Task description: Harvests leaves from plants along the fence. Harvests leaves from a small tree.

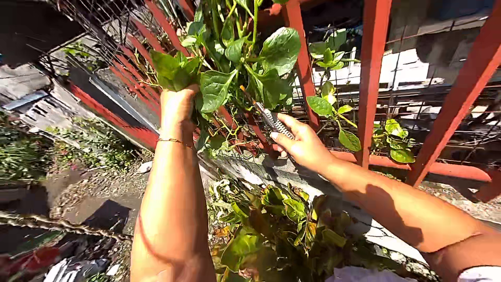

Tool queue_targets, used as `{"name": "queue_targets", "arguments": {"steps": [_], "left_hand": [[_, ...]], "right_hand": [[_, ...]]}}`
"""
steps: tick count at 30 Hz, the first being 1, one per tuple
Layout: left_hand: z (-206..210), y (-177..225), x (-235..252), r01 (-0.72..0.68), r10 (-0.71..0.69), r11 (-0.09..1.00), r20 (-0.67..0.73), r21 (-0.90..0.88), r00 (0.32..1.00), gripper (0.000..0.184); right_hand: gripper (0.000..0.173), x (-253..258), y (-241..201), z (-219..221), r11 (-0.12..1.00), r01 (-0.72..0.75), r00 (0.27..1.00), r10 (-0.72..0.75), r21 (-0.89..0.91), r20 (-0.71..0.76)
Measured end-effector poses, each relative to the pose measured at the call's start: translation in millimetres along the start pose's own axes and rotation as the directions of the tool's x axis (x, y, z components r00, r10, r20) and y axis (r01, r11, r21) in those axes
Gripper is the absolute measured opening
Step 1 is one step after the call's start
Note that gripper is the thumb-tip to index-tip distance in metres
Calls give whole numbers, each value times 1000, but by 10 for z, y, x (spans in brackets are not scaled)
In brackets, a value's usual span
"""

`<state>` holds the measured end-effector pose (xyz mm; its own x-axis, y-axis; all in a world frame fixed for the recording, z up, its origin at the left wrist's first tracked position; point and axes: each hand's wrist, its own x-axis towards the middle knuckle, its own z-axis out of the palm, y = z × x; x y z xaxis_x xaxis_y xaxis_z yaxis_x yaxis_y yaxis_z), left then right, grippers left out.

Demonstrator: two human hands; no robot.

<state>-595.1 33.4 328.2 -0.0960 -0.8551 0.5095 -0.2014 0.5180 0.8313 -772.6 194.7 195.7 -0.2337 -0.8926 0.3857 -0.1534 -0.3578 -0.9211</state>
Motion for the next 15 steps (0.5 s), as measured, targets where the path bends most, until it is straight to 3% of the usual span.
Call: {"name": "queue_targets", "arguments": {"steps": [7, 12, 15], "left_hand": [[211, 236, 286, 61, -65, 965, 10, 255, 998, 31], [247, 192, 488, 63, -78, 979, 75, 191, 994, 29], [270, 192, 482, 36, -58, 986, 134, 163, 989, 23]], "right_hand": [[48, 173, 35, -19, 997, 40, 999, -41, 73, 20], [23, 330, 1, 67, 982, -15, 1000, 10, 190, 25], [18, 370, -22, 110, 968, -32, 999, 28, 248, 19]]}}
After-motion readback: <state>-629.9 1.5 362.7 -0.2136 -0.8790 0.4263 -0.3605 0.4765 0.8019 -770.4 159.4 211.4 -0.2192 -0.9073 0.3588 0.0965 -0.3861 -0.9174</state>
